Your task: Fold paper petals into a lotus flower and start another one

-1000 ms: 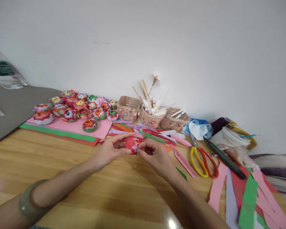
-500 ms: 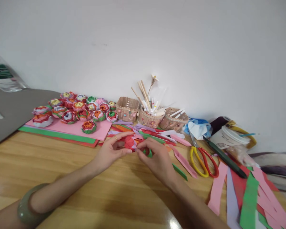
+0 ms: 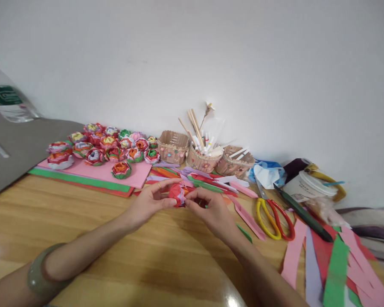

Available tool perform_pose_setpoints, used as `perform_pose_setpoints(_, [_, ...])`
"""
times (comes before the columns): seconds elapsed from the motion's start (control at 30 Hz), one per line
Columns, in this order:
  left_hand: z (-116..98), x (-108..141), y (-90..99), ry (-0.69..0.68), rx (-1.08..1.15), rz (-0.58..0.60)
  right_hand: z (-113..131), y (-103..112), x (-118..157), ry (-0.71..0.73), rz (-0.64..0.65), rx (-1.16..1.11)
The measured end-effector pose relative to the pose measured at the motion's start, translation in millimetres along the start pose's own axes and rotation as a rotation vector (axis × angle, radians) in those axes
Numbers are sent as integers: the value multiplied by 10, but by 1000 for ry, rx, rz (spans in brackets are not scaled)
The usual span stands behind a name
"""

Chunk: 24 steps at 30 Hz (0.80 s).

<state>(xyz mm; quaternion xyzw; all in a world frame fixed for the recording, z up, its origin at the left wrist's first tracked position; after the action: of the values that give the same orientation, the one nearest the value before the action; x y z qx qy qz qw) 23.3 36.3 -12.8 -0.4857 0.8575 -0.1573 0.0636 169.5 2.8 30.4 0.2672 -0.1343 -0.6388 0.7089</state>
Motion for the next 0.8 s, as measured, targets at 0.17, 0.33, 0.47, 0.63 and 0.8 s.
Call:
perform_pose_setpoints(0.17, [16, 9, -7, -14, 65, 44, 41, -6, 13, 10, -18, 3])
perform_pose_setpoints(0.33, [20, -5, -6, -32, 47, 43, 41, -12, 19, -6, -25, 7])
perform_pose_setpoints(0.47, [20, -13, 5, -59, -23, 22, -13, -32, 31, -14, -82, 48])
perform_pose_setpoints(0.63, [28, -17, 11, -102, -84, 18, -37, -61, 63, 37, -187, 175])
perform_pose_setpoints(0.8, [-15, -5, 3, -126, -47, -30, 47, -51, 84, 158, -222, 187])
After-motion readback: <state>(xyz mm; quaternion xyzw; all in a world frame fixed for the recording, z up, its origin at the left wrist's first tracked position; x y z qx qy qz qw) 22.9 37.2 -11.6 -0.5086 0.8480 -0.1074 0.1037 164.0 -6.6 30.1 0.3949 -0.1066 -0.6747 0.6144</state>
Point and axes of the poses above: each hand's wrist, its own x-axis away from the middle knuckle, its own y-axis out of the back of the hand, z = x × y, the point moved 4 cm from there along -x, towards the middle knuckle, and after that the axes turned 3 degrees about x, right-handed, at the moved point
